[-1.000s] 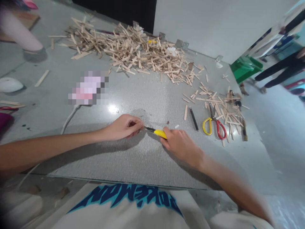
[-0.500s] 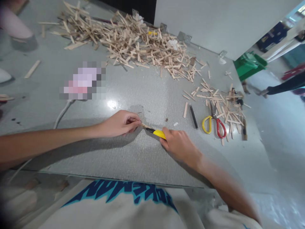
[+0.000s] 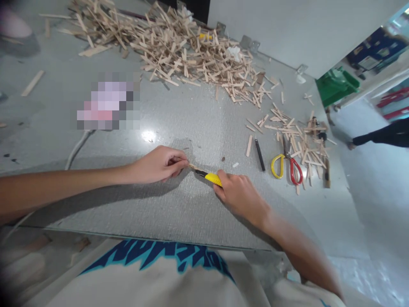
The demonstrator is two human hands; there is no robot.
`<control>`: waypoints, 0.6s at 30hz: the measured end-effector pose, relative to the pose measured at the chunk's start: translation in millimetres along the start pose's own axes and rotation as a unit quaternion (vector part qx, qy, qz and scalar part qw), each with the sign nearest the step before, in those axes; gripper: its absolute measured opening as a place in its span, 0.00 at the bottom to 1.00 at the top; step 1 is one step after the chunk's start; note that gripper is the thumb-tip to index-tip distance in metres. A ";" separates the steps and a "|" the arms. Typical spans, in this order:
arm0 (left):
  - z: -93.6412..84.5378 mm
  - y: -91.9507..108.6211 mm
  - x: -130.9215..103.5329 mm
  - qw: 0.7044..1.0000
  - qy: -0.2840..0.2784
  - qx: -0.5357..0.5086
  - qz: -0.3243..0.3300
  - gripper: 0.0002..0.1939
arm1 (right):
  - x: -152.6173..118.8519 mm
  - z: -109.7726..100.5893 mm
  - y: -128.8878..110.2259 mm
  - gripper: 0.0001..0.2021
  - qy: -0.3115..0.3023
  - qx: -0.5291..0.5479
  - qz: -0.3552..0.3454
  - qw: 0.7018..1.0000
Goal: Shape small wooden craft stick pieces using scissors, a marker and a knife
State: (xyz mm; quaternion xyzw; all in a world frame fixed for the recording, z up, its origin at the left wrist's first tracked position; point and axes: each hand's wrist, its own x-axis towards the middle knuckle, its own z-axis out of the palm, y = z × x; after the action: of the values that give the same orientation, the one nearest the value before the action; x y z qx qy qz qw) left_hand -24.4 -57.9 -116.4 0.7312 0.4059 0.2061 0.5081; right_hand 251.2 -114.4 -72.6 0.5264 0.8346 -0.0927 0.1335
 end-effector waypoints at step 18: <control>-0.1 -4.9 2.6 0.996 0.007 0.041 0.080 0.19 | 3.3 -3.1 -9.7 0.17 -0.041 -0.090 0.009 0.995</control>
State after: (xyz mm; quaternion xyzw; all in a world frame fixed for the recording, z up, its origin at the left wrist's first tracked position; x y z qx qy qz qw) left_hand -24.8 -55.0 -121.0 0.7801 0.3577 0.2348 0.4566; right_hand 240.7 -114.7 -70.6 0.5153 0.8286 -0.0379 0.2156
